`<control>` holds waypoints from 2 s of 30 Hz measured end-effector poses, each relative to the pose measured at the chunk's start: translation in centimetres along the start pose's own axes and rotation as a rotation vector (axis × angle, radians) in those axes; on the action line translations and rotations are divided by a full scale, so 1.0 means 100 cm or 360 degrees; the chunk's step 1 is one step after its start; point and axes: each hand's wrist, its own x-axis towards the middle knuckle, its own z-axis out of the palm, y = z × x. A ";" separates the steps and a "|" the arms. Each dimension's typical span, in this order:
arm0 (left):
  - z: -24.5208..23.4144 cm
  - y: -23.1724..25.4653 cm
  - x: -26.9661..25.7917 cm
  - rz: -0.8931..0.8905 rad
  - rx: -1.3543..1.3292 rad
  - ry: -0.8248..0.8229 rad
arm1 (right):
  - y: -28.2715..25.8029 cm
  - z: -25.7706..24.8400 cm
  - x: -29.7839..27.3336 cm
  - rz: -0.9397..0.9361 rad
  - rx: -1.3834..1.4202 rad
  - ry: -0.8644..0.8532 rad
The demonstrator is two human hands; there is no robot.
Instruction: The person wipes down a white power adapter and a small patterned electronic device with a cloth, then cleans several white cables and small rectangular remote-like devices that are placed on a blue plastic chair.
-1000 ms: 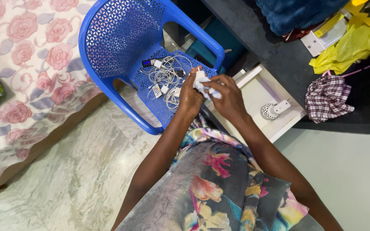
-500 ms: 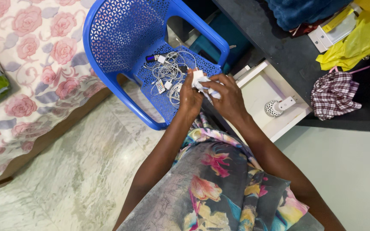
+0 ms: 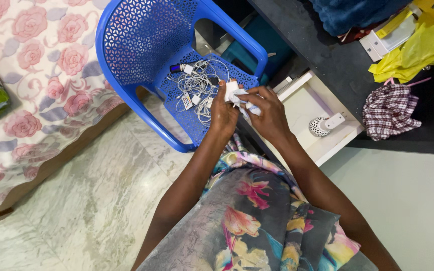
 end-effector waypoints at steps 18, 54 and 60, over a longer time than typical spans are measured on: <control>0.012 -0.007 0.014 -0.0026 -0.0075 -0.0002 | 0.005 -0.006 0.001 -0.0033 -0.0010 0.0068; -0.003 0.010 0.018 -0.0033 -0.0079 -0.0036 | 0.007 0.008 0.031 0.0078 0.0149 0.0091; -0.012 0.002 0.026 -0.0024 -0.0128 -0.0035 | 0.010 0.015 0.037 0.0103 0.0232 0.0162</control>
